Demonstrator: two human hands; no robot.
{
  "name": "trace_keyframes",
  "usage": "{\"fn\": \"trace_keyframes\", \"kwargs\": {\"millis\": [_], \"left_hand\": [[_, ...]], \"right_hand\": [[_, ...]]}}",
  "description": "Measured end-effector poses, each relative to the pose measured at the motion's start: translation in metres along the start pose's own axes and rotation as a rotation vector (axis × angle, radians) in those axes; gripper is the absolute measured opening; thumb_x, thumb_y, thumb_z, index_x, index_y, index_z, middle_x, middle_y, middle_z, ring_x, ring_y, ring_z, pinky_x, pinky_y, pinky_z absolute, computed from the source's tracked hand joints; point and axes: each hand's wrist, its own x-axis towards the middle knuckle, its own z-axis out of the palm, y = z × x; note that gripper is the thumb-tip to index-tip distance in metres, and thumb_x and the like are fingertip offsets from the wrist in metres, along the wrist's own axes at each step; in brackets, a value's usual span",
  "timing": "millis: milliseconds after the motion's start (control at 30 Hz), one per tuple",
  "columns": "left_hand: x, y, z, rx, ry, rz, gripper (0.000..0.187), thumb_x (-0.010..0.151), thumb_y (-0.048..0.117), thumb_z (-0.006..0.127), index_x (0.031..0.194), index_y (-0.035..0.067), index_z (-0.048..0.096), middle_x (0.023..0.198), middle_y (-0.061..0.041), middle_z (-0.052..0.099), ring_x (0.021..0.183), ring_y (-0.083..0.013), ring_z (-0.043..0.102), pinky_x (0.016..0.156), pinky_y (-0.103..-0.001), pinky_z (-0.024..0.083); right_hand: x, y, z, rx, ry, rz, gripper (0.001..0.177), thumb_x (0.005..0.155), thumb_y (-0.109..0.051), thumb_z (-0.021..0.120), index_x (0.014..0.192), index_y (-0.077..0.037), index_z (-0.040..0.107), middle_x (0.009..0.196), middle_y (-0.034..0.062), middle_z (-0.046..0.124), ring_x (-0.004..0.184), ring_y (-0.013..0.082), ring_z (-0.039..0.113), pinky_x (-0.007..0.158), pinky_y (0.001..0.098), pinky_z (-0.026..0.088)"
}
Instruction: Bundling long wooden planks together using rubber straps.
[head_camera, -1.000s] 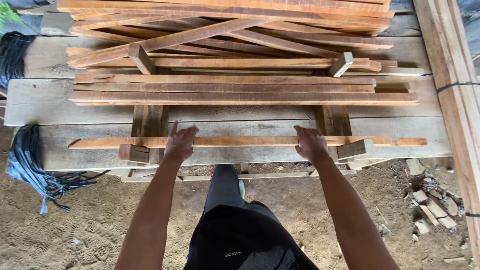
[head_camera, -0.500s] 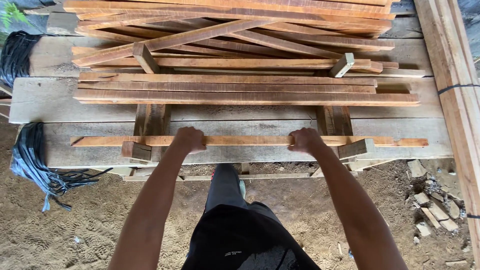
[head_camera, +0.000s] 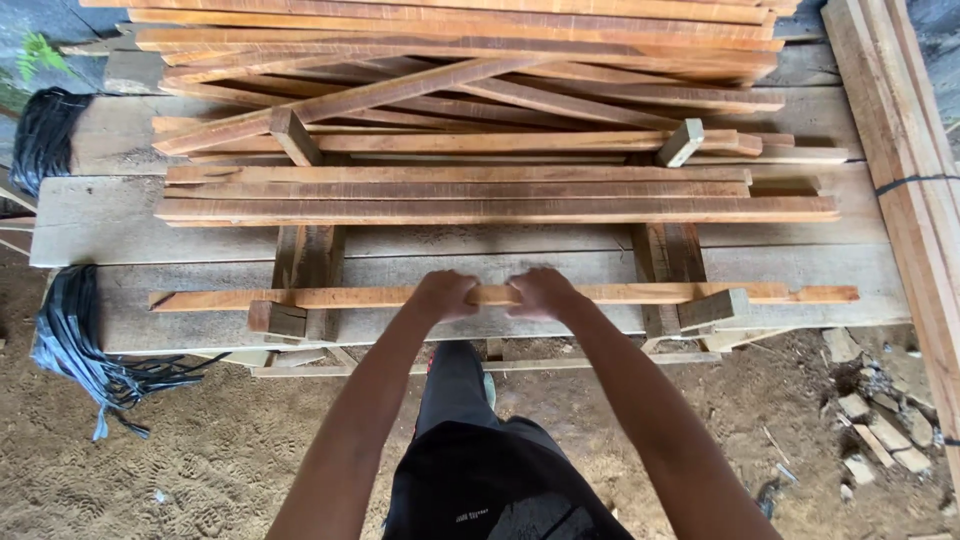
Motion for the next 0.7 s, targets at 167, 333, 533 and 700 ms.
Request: {"fn": "trace_keyframes", "kwargs": {"millis": [167, 333, 533, 700], "left_hand": [[-0.081, -0.070, -0.048, -0.054, -0.047, -0.174, 0.062, 0.082, 0.067, 0.063, 0.124, 0.023, 0.073, 0.114, -0.019, 0.077, 0.114, -0.0412, 0.071, 0.101, -0.051, 0.055], [-0.112, -0.119, -0.051, 0.062, -0.054, -0.342, 0.064, 0.076, 0.072, 0.064, 0.119, 0.027, 0.076, 0.112, -0.014, 0.079, 0.112, -0.0352, 0.073, 0.095, -0.047, 0.058], [-0.107, -0.118, -0.041, 0.127, -0.042, -0.388, 0.071, 0.072, 0.083, 0.060, 0.117, 0.030, 0.078, 0.110, -0.008, 0.080, 0.110, -0.0301, 0.075, 0.091, -0.042, 0.058], [-0.098, -0.125, -0.034, 0.140, -0.071, -0.391, 0.077, 0.067, 0.090, 0.059, 0.116, 0.034, 0.078, 0.111, -0.004, 0.080, 0.113, -0.0263, 0.074, 0.092, -0.039, 0.058]], "right_hand": [[-0.086, 0.037, -0.077, 0.181, -0.188, 0.174, 0.074, 0.091, -0.072, 0.048, 0.130, -0.012, 0.069, 0.118, 0.0255, 0.074, 0.121, 0.0459, 0.066, 0.115, 0.0569, 0.045], [-0.112, 0.095, -0.049, 0.127, -0.125, 0.375, 0.086, 0.101, -0.070, 0.018, 0.105, -0.007, 0.077, 0.108, 0.0231, 0.077, 0.120, 0.0456, 0.067, 0.108, 0.0578, 0.046], [-0.095, 0.105, -0.026, 0.099, -0.021, 0.481, 0.097, 0.096, -0.079, 0.011, 0.071, -0.010, 0.075, 0.089, 0.0223, 0.078, 0.109, 0.0465, 0.071, 0.097, 0.0538, 0.051], [-0.092, 0.108, -0.028, 0.133, -0.026, 0.522, 0.090, 0.097, -0.074, 0.018, 0.066, -0.012, 0.075, 0.091, 0.0227, 0.077, 0.112, 0.0455, 0.070, 0.097, 0.0514, 0.050]]}}
